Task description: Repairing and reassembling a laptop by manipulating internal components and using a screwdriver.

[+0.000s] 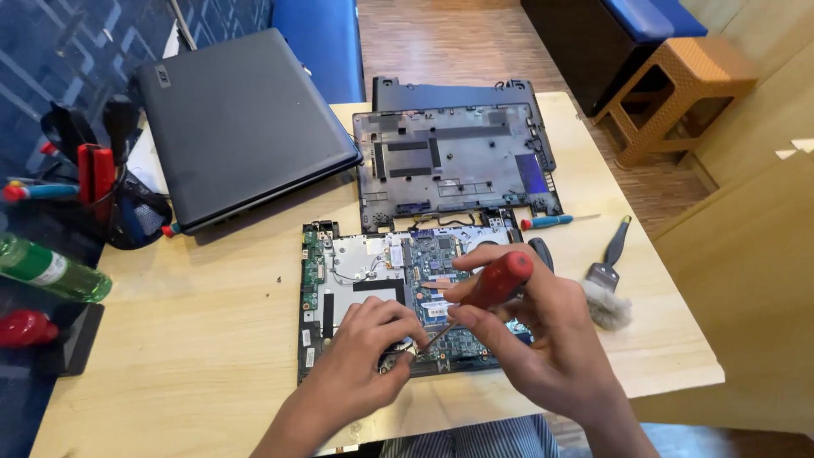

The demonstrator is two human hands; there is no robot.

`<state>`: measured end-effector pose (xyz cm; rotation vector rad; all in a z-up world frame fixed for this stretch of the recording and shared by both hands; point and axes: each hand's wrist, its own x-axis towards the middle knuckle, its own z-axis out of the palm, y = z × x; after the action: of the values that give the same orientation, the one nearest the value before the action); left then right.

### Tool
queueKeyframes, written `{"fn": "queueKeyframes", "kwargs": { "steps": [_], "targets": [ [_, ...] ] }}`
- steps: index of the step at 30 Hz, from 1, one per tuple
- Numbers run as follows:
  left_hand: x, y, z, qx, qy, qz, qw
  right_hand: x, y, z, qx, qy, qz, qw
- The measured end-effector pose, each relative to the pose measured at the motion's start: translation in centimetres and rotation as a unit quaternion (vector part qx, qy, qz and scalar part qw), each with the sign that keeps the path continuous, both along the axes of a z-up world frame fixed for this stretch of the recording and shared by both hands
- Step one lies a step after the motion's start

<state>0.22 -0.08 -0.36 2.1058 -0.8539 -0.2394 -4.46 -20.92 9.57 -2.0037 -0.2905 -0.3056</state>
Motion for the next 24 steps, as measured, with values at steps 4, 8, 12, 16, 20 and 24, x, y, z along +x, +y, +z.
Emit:
{"fn": "queueKeyframes", "kwargs": {
  "steps": [4, 8, 12, 16, 20, 24],
  "targets": [
    [0.3, -0.1, 1.0, 0.012, 0.020, -0.012, 1.000, -0.2, -0.4, 0.3, 0.013, 0.024, -0.020, 0.999],
    [0.1, 0.4, 0.8, 0.059, 0.055, -0.007, 0.997, -0.4, -0.5, -0.1, 0.010, 0.043, -0.006, 0.999],
    [-0.3, 0.3, 0.0, 0.017, -0.010, -0.004, 1.000, -0.6, -0.6, -0.9, 0.067, 0.037, -0.007, 0.997],
    [-0.2, 0.3, 0.1, 0.035, 0.004, 0.000, 0.999, -0.3, -0.5, -1.3, 0.089, 0.040, -0.004, 0.995],
    [-0.1, 0.2, -0.1, 0.033, 0.000, -0.009, 0.999, -0.4, -0.4, -1.3, 0.076, 0.026, -0.025, 0.996],
    [-0.1, 0.3, -0.2, 0.029, -0.011, -0.015, 0.999, -0.4, -0.5, -1.6, 0.075, 0.016, -0.020, 0.997]
  ]
}}
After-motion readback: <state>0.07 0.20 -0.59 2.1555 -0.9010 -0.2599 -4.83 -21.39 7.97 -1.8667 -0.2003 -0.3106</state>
